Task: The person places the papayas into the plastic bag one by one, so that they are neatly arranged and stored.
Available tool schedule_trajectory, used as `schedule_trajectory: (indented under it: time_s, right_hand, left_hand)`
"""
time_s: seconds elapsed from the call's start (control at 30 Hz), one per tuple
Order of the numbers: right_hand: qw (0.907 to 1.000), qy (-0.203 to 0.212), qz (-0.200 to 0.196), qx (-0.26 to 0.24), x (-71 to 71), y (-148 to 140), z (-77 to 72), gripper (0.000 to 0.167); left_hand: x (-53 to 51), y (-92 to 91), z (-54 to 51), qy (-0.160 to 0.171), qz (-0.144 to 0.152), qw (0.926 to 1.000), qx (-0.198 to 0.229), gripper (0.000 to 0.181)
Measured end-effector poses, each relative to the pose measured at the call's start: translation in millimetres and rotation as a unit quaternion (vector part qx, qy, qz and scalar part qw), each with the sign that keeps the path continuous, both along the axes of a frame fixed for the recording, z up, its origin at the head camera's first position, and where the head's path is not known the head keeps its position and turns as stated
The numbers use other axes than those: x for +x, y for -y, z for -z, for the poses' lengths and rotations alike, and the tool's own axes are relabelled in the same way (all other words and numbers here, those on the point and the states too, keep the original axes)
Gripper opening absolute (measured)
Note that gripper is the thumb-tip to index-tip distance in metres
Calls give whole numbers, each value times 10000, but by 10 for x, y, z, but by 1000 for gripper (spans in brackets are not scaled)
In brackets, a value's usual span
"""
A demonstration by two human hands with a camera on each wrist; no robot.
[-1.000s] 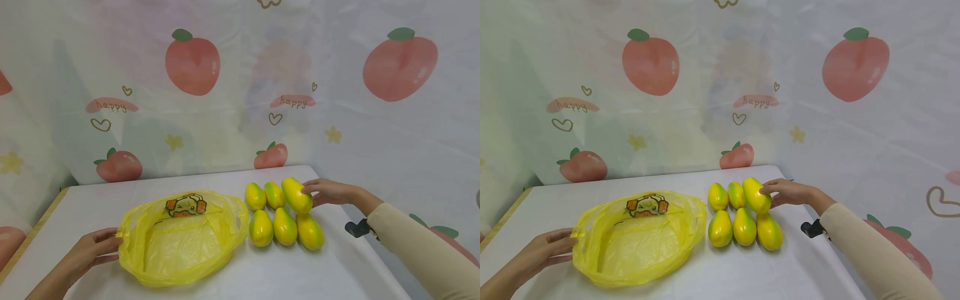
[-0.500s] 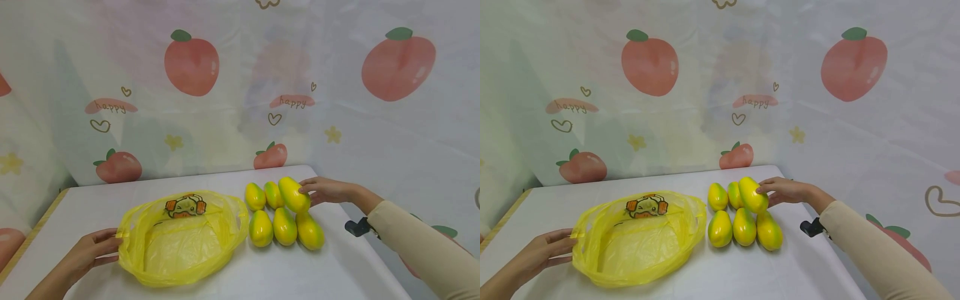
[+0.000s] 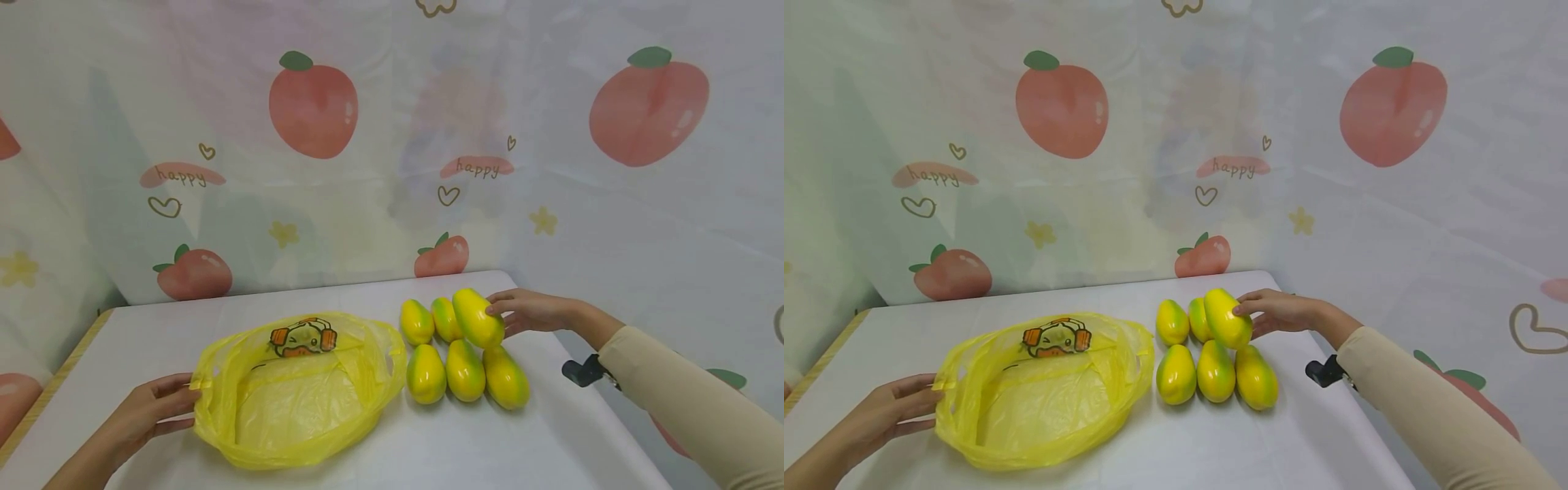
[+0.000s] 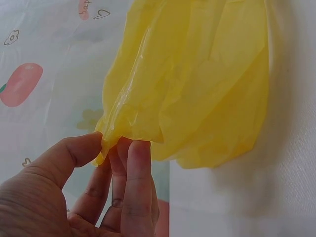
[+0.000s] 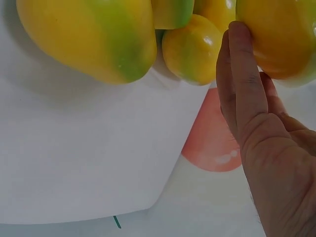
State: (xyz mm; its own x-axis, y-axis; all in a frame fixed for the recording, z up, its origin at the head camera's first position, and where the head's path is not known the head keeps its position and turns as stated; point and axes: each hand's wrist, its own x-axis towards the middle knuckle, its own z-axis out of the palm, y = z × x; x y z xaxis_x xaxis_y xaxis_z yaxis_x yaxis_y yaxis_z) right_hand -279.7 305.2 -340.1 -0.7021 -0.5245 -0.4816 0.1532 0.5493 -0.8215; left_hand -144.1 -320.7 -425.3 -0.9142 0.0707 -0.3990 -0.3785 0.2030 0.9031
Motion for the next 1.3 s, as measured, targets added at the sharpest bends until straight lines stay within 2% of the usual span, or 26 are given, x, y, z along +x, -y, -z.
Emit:
schedule_trajectory:
  time_s: [0.43, 0.63, 1.3]
  right_hand:
    - [9998, 80, 155, -4, 39, 78, 38, 71]
    - [9999, -1, 33, 97, 114, 197, 60, 72]
    - [9992, 117, 104, -364, 258, 410, 42, 70]
  left_hand:
    - [-5, -17, -9, -22, 8, 9999, -121, 73]
    - [3, -1, 11, -42, 2, 10000, -11, 71]
    - [13, 5, 21, -71, -16, 10000, 36, 72]
